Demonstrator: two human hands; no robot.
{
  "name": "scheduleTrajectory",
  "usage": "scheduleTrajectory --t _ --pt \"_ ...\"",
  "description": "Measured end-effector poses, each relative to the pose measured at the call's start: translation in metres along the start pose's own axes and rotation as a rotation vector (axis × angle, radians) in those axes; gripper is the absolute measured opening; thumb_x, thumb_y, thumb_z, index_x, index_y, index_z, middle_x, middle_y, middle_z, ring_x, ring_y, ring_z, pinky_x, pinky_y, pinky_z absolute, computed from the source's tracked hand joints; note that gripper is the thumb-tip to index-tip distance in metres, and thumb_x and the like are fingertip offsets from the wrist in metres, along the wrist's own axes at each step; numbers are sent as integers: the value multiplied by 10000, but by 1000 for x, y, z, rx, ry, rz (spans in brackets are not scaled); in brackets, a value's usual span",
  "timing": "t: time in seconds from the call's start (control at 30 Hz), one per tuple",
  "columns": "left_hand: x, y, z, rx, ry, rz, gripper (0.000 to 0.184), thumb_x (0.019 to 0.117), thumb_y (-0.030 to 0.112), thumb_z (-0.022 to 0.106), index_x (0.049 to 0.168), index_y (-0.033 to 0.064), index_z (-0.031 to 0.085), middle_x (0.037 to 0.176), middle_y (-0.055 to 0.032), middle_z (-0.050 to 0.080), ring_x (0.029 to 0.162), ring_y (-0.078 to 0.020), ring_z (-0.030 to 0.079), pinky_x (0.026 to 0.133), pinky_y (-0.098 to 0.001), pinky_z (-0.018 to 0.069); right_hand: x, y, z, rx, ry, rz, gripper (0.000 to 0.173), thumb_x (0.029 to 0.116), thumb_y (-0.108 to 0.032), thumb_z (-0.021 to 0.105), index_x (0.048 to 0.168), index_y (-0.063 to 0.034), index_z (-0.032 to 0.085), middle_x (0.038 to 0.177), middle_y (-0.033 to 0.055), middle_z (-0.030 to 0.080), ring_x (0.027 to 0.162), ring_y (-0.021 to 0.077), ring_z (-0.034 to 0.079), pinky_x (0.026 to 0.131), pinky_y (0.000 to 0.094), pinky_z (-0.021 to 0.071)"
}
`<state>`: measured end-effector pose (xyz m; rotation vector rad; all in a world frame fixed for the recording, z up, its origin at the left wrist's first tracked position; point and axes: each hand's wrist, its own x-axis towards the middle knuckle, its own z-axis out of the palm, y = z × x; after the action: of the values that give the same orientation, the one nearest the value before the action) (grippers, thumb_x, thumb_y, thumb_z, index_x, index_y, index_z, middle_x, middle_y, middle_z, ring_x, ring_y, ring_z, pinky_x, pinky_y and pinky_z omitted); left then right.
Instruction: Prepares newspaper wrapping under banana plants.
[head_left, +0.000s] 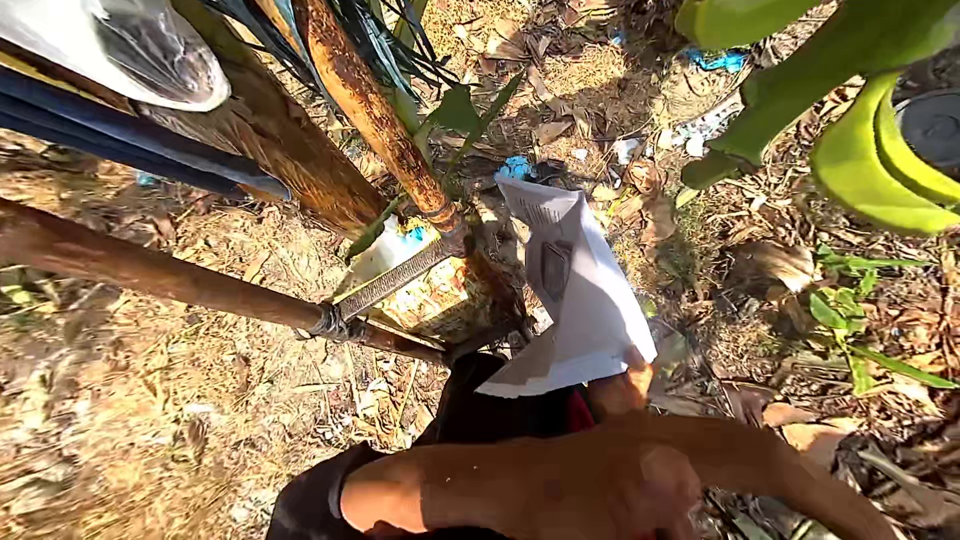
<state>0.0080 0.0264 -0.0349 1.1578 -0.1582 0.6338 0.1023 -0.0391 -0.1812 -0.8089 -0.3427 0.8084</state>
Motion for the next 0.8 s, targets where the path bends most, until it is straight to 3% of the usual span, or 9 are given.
scheduleTrajectory --t 0.07,0.13,0.23,0.33,0.53,0.63,0.7,0.73,0.8 --pt "-5 -37 -33 725 362 -180 663 1100 461 212 1284 -27 621 1319 -163 640 1260 -223 572 1062 -394 454 -7 3 -4 -48 -6 15 245 1023 -278 536 1031 -257 781 996 -113 765 988 -40 682 907 186 546" --pt "-7 -67 -55 1021 439 -547 757 1030 547 393 1474 -63 448 1478 -276 492 1374 -385 486 1115 -537 408 -6 3 1 -128 22 6 248 1017 -329 523 1030 -284 767 1004 -140 765 1006 -56 677 919 179 541" --pt "-16 -97 -61 982 390 -757 1026 962 671 442 1562 -125 198 1552 -353 347 1394 -423 461 1113 -526 426 -1 8 2 -136 0 -9 253 1016 -385 519 1043 -281 748 1016 -142 757 1019 -60 669 925 179 535" --pt "-21 -113 -60 962 399 -704 990 989 630 428 1563 -134 168 1550 -358 347 1384 -412 479 1100 -500 445 2 12 -1 -109 -11 -2 262 991 -430 557 1081 -260 734 1038 -131 755 1037 -55 665 938 190 534" --pt "-20 -117 -66 877 310 -742 935 1020 596 375 1573 -121 139 1572 -367 286 1430 -434 404 1151 -516 385 0 12 -4 -23 56 49 291 917 -427 666 1113 -216 711 1039 -111 755 1030 -29 678 936 207 542" --pt "-18 -111 -69 769 265 -800 845 1051 527 335 1600 -73 107 1624 -325 225 1480 -406 344 1188 -517 330 -2 11 -7 -82 99 59 295 938 -443 637 1108 -209 691 1021 -121 757 1019 -30 683 930 210 550" --pt "-18 -108 -73 644 309 -816 698 1085 406 290 1602 -46 170 1614 -281 296 1464 -326 394 1185 -464 342 -1 12 -10 -155 103 -10 240 1012 -373 541 1080 -230 721 1020 -126 765 1026 -25 687 936 219 554" --pt "-20 -111 -76 574 405 -796 614 1091 342 296 1562 -51 302 1532 -263 437 1389 -274 490 1151 -428 395 1 14 -13 -247 106 -98 281 1055 -263 460 1064 -261 740 1022 -148 763 1026 -36 681 936 215 552" --pt "-29 -128 -94 515 668 -714 436 1090 234 364 1247 -98 600 1117 -203 665 1036 -174 647 951 -357 519 13 15 -17 -368 195 -248 405 1047 -99 385 1000 -292 738 973 -182 755 974 -53 681 893 209 563"
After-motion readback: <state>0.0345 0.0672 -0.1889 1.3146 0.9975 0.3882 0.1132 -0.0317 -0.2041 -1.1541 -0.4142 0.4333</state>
